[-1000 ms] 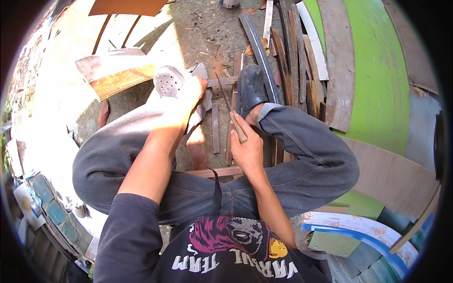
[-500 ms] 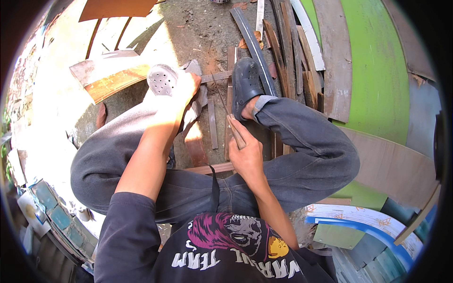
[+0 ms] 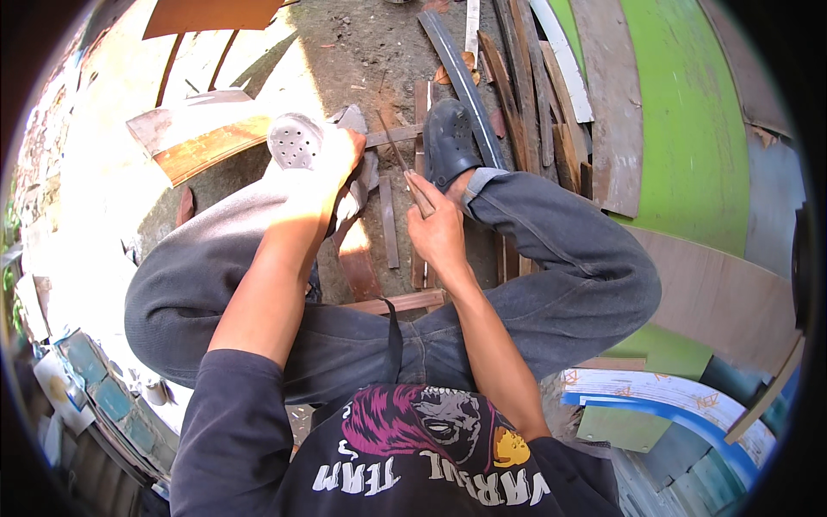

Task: The person sits on the ground and uses a file to sharpen a long metal bar. They repeatedly file the edge of the bar, occasionally pausing to inspect the surface before continuing the filing motion.

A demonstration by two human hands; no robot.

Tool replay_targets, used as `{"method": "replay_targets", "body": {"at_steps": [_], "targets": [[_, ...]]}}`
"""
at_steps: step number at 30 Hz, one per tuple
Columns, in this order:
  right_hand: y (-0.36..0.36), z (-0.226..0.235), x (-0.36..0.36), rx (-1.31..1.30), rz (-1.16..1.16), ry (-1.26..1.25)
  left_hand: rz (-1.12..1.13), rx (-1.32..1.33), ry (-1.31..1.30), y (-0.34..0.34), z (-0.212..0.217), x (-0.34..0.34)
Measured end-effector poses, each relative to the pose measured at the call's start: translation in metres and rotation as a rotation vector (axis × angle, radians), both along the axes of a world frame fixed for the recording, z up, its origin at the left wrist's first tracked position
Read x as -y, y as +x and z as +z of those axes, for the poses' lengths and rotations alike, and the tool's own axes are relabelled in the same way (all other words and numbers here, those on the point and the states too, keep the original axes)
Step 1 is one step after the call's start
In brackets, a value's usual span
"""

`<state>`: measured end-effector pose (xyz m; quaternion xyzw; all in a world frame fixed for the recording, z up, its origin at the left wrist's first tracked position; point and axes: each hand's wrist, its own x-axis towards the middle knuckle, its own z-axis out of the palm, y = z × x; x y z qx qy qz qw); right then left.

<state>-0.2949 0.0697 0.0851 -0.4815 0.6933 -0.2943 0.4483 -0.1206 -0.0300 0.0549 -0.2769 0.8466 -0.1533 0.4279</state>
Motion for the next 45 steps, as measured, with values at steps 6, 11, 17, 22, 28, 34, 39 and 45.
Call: {"method": "replay_targets", "body": {"at_steps": [6, 11, 17, 22, 28, 34, 39, 45], "targets": [[-0.010, 0.047, -0.050, 0.012, 0.047, -0.077, -0.003, -0.059, -0.070, 0.009, 0.025, -0.004], [0.000, 0.000, -0.006, 0.023, -0.008, -0.019, -0.018, -0.125, -0.101, -0.002, 0.047, -0.006], [-0.003, 0.039, -0.051, 0.029, 0.056, -0.085, -0.255, 0.086, -0.370, 0.023, -0.013, -0.008], [0.010, -0.002, 0.001, 0.088, -0.019, 0.079, -0.154, 0.087, -0.187, -0.010, 0.061, -0.013], [-0.008, 0.033, -0.051, -0.017, 0.067, -0.071, 0.146, -0.224, -0.035, 0.005, 0.049, -0.007], [-0.002, 0.014, -0.016, 0.046, 0.036, -0.009, -0.129, 0.015, -0.241, 0.000, 0.061, -0.015], [-0.008, 0.026, -0.041, -0.023, 0.069, -0.044, 0.244, -0.510, -0.038, 0.011, 0.050, -0.021], [-0.008, 0.006, -0.024, 0.000, 0.052, -0.028, 0.058, -0.220, -0.082, 0.008, 0.031, -0.010]]}}
